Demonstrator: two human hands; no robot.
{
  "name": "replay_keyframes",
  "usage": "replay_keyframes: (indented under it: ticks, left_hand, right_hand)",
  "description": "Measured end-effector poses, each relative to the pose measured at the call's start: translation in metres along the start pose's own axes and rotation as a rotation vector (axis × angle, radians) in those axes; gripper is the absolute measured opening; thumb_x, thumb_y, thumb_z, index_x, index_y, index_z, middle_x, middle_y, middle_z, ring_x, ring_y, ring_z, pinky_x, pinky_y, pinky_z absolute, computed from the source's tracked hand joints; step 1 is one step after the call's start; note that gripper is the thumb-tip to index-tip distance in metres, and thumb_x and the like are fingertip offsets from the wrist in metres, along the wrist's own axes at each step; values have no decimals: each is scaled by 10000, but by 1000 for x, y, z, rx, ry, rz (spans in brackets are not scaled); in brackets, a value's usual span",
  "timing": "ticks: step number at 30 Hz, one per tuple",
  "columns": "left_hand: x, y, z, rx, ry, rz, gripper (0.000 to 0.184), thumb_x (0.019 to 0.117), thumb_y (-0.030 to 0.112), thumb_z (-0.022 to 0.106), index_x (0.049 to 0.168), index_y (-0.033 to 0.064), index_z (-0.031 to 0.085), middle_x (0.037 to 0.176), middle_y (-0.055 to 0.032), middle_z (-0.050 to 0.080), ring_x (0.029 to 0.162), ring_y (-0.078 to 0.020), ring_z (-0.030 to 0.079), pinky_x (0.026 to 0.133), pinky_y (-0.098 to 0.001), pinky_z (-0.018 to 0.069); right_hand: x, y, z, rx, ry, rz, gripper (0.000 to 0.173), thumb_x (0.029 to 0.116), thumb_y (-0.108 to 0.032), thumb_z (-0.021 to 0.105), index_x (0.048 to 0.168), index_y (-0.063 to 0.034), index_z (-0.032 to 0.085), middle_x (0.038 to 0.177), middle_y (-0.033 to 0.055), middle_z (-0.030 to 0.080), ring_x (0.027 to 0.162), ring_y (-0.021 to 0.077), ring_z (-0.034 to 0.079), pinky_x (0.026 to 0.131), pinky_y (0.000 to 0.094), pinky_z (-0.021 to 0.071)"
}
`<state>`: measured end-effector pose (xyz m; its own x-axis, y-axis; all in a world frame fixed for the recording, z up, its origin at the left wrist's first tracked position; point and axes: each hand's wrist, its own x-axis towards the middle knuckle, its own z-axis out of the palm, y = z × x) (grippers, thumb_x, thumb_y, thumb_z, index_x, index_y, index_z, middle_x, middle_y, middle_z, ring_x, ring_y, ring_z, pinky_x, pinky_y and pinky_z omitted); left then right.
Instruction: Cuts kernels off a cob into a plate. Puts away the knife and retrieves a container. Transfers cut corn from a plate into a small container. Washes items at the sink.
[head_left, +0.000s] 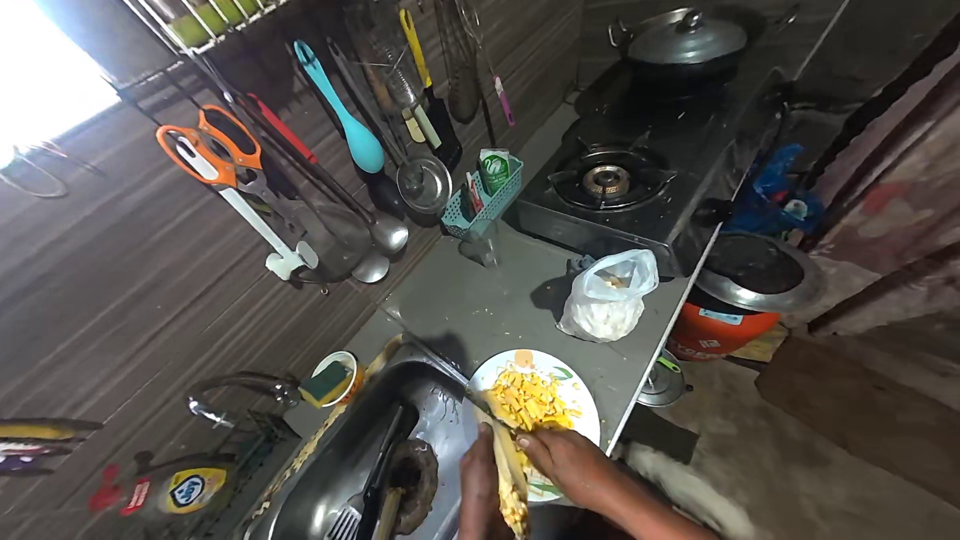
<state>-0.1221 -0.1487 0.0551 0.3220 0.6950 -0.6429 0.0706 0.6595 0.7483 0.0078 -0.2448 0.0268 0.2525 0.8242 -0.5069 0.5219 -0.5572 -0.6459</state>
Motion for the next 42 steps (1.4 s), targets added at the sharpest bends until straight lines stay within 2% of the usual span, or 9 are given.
replay_keyframes:
  ticks: [9,14,19,23,25,28,31,36,42]
  left_hand:
    - [-8,-10,-12,41,-1,-36,455,1109,359,419,1038,-18,665,769,-137,676,619,-206,669,542,-365,584]
    - [-20,-23,-18,190,-114,30,426,1110,298,410,1096,-29,681,808,-112,708,693,-173,692,641,-347,603]
    - [-9,-10,-27,20,-87,-32,447,1113,333,365,1088,-9,651,833,-142,694,666,-220,684,557,-378,588]
    - [2,-7,-31,-121,-191,-97,424,1095,376,367,1133,44,629,868,-131,691,694,-212,692,527,-360,578]
    - [13,-6,-32,-148,-270,-71,505,1101,462,358,1208,55,638,921,-139,706,722,-208,705,552,-355,595]
    - [29,4,-27,-69,-210,26,500,1112,416,346,1199,25,646,897,-152,699,693,-211,688,568,-357,592]
    - [46,17,-22,9,-140,162,463,1112,375,371,1196,17,651,950,-137,709,804,-199,692,704,-365,598]
    - [75,26,-14,-138,-246,67,531,1114,436,314,1146,-5,608,833,-180,670,596,-224,644,489,-339,545]
    - [75,26,-1,-109,-183,54,525,1117,427,316,1112,-2,617,795,-165,667,566,-214,632,461,-330,529]
  right_hand:
    - [10,0,4,29,-28,-38,784,1057,-662,212,1095,-31,675,992,177,698,1015,337,691,928,544,540]
    - [16,-3,-5,177,9,9,738,1076,-618,241,1074,-27,684,944,176,693,935,324,694,887,538,544]
    - [-1,-1,0,215,-1,-6,726,1072,-625,248,1117,-59,699,934,148,699,907,300,697,880,531,550]
    - [-19,8,3,181,40,-28,718,1064,-639,272,1074,-53,688,887,150,686,885,305,691,846,525,548]
    - [-28,10,5,163,80,-66,713,1060,-641,297,1046,-47,691,865,154,691,873,311,700,836,533,558]
    - [-43,10,6,140,146,-147,696,1066,-612,340,1007,-19,700,841,169,699,851,327,714,820,545,570]
    - [-57,10,9,108,218,-235,654,1075,-567,381,942,-11,697,782,161,685,783,320,710,750,538,578]
    - [-74,7,7,72,231,-277,612,1085,-521,409,948,4,692,789,175,682,789,323,710,739,522,579]
    - [-77,12,10,64,256,-251,608,1082,-528,414,974,-2,700,811,170,693,810,319,715,757,514,583]
